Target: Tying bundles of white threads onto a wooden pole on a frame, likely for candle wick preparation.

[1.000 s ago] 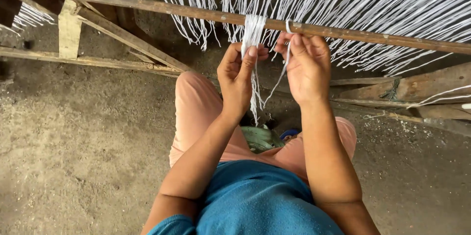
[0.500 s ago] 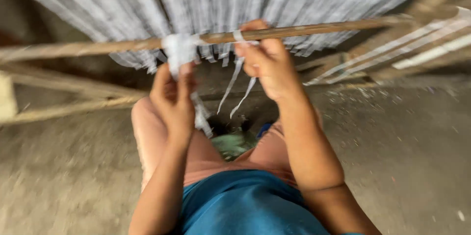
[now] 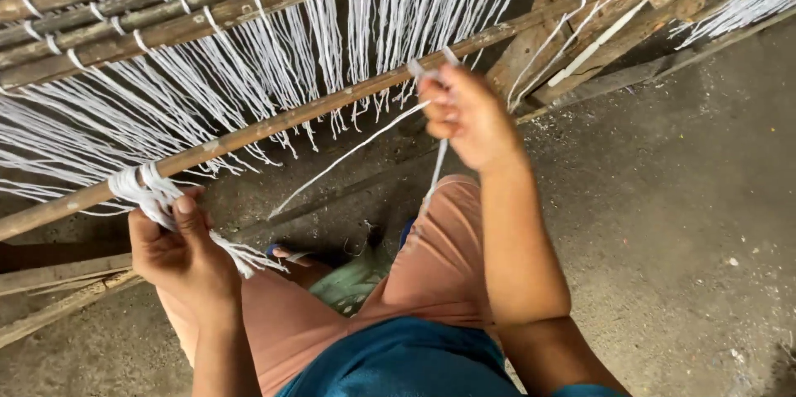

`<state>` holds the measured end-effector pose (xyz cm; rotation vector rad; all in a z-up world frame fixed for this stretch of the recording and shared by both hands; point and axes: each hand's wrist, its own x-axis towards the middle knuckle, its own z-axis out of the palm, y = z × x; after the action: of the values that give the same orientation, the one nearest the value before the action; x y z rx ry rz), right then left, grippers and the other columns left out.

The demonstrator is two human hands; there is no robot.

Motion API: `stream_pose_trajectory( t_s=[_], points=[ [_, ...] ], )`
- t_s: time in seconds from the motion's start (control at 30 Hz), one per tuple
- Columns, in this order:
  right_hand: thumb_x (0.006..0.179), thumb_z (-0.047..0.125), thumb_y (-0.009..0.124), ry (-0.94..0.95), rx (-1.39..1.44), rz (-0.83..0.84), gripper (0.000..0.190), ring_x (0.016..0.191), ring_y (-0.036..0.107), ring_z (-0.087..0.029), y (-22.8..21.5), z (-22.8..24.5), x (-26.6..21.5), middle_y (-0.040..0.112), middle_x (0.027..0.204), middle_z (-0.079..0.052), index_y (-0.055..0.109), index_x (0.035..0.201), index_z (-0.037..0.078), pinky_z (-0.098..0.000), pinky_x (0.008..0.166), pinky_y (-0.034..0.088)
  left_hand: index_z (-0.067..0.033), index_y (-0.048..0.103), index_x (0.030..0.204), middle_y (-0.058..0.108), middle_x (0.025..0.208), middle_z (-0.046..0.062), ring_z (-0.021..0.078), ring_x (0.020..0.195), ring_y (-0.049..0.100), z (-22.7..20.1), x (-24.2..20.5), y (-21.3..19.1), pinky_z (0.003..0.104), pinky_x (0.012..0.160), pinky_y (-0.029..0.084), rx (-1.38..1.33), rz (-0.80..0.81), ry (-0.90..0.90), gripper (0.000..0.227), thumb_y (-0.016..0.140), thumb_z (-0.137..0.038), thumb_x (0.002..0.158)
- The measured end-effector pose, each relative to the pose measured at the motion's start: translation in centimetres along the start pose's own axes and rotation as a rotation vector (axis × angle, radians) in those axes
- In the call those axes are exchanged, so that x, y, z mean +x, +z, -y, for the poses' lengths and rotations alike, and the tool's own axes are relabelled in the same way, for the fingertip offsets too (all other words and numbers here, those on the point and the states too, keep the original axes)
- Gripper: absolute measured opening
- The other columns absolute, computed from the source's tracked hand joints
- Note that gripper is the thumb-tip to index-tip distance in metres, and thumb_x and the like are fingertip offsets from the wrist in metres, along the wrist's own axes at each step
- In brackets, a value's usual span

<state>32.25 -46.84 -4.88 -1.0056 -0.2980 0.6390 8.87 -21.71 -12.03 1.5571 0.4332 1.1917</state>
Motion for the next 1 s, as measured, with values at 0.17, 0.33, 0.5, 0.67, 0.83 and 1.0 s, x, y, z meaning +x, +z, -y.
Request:
stream_pose_trajectory(
  t_s=[0.17,0.33,0.5,0.67,0.83,1.0],
  points=[
    [0.107,0.022,0.047,-0.031,-0.032,-0.151,0.016,0.053,0.033,-0.003,-3.8,2.9,0.1,0.048,0.073,0.005,0.054,0.1,0.009,-0.0167,0.041,0.026,-0.0131,0.051,0.105,0.068,0.101,0.01,0.0102,0.077,0.052,0.9,0.2,-0.5,0.026,0.069,0.044,0.012,0.021,0.008,0.016,0.061,-0.017,0.117],
    [0.098,0.027,0.049,-0.04,-0.038,-0.222,0.02,0.053,0.028,-0.004,-5.0,4.4,0.2,0.042,0.069,0.007,0.053,0.083,0.013,-0.0175,0.042,0.022,-0.01,0.052,0.106,0.068,0.102,0.012,0.0116,0.075,0.053,0.9,0.2,-0.9,0.028,0.071,0.046,0.044,0.027,0.041,0.017,0.061,-0.016,0.119],
    [0.099,0.027,0.047,-0.076,0.099,-0.266,0.021,0.055,0.032,-0.007,-6.2,3.8,1.1,0.052,0.076,0.0,0.047,0.081,0.017,-0.0195,0.041,0.021,-0.0107,0.053,0.106,0.068,0.102,0.011,0.0109,0.076,0.054,1.2,0.1,-0.9,0.028,0.073,0.048,0.037,0.02,0.039,0.017,0.062,-0.018,0.118],
    [0.096,0.054,0.042,-0.079,0.078,-0.2,0.043,0.052,0.032,-0.006,-6.4,1.2,2.4,0.048,0.07,0.003,0.048,0.088,0.012,-0.019,0.04,0.022,-0.0092,0.052,0.106,0.068,0.103,0.013,0.0122,0.073,0.053,0.9,0.0,-0.7,0.028,0.067,0.046,0.037,0.022,0.033,0.017,0.061,-0.016,0.119],
    [0.091,0.067,0.053,-0.441,-0.042,-0.205,0.056,0.045,0.028,-0.002,-7.2,-8.6,4.3,0.048,0.064,0.006,0.055,0.086,0.012,-0.0163,0.036,0.021,-0.008,0.052,0.112,0.068,0.103,0.012,0.016,0.091,0.063,-2.3,-0.2,-0.2,0.029,0.079,0.053,0.166,0.019,0.039,0.015,0.06,-0.019,0.119],
    [0.103,0.048,0.07,-0.145,-0.473,-0.748,0.065,0.137,0.051,-0.031,-14.9,-30.6,4.9,0.058,0.138,-0.027,0.056,0.135,-0.007,-0.0442,0.119,0.037,-0.015,0.059,0.114,0.072,0.095,0.006,0.0255,0.089,0.066,-4.5,0.1,0.8,0.042,0.083,0.048,0.359,-0.057,-0.305,0.016,0.054,-0.03,0.113]
  ],
)
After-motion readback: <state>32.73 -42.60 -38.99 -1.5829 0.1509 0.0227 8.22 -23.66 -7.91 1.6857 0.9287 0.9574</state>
